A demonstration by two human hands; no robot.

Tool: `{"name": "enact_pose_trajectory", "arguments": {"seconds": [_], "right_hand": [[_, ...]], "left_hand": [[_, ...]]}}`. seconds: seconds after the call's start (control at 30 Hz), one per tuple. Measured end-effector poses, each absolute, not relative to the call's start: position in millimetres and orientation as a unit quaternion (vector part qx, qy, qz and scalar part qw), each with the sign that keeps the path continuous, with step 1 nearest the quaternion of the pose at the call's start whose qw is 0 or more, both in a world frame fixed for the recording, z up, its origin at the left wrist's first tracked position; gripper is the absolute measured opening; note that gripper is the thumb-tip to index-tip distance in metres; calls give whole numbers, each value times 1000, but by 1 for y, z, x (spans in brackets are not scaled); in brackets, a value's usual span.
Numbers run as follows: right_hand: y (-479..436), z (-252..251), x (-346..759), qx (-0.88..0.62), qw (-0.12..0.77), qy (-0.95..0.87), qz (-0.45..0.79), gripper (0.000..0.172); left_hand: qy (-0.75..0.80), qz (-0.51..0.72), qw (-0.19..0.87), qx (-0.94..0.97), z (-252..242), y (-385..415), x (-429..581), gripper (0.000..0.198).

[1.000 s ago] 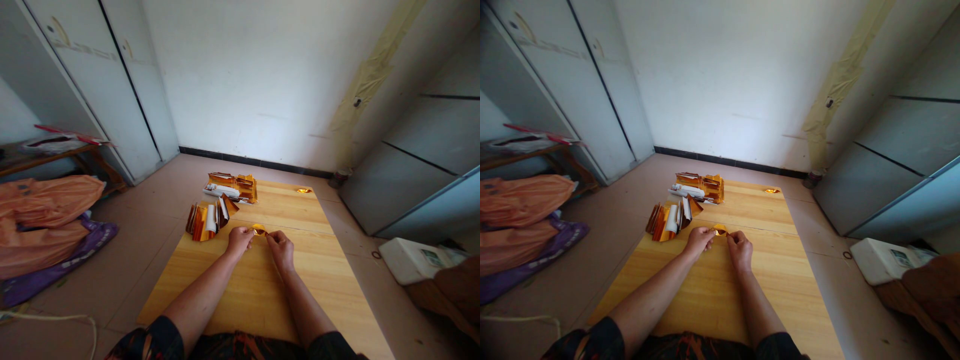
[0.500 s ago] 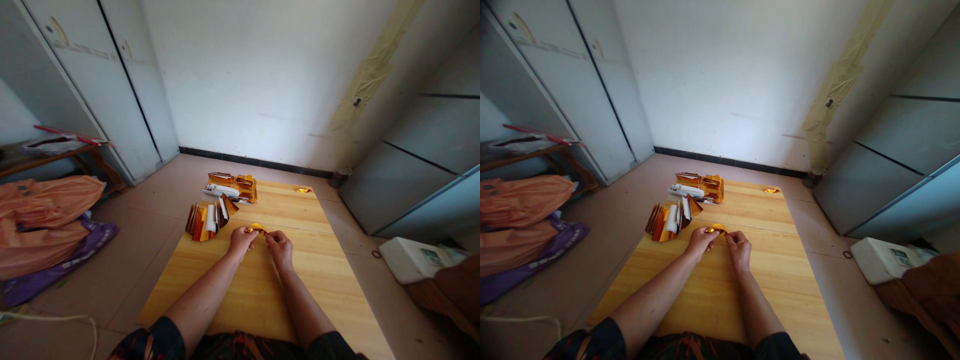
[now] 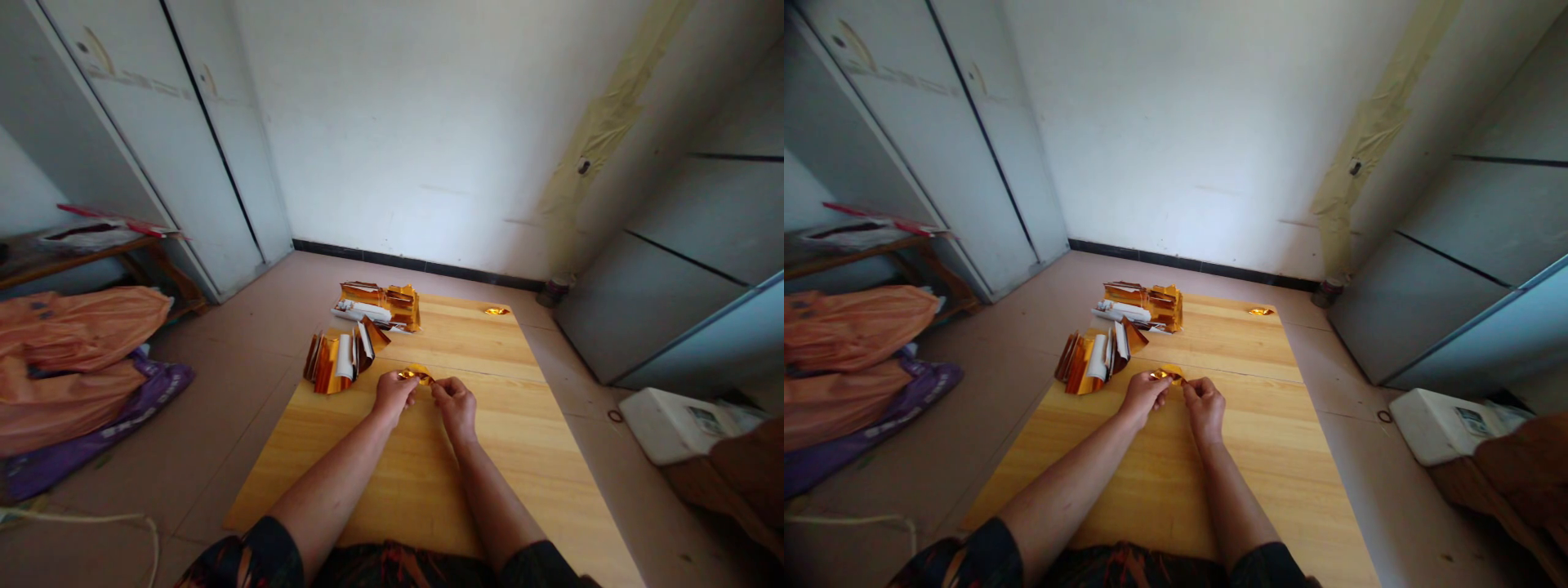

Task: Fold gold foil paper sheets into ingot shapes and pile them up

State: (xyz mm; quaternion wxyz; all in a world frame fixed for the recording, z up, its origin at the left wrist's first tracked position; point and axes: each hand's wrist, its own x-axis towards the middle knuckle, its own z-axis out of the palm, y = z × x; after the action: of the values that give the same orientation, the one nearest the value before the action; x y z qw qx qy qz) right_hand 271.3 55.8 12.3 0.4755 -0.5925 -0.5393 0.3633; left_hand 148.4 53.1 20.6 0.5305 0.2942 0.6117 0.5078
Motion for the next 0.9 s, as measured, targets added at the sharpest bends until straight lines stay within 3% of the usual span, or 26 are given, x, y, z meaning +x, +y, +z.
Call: {"name": "enact_pose_trajectory", "arguments": {"seconds": [0.9], "right_hand": [[53, 16, 268, -587, 467, -523, 404, 24]], "left_hand": [[609, 516, 528, 291, 21, 54, 150, 27]]}}
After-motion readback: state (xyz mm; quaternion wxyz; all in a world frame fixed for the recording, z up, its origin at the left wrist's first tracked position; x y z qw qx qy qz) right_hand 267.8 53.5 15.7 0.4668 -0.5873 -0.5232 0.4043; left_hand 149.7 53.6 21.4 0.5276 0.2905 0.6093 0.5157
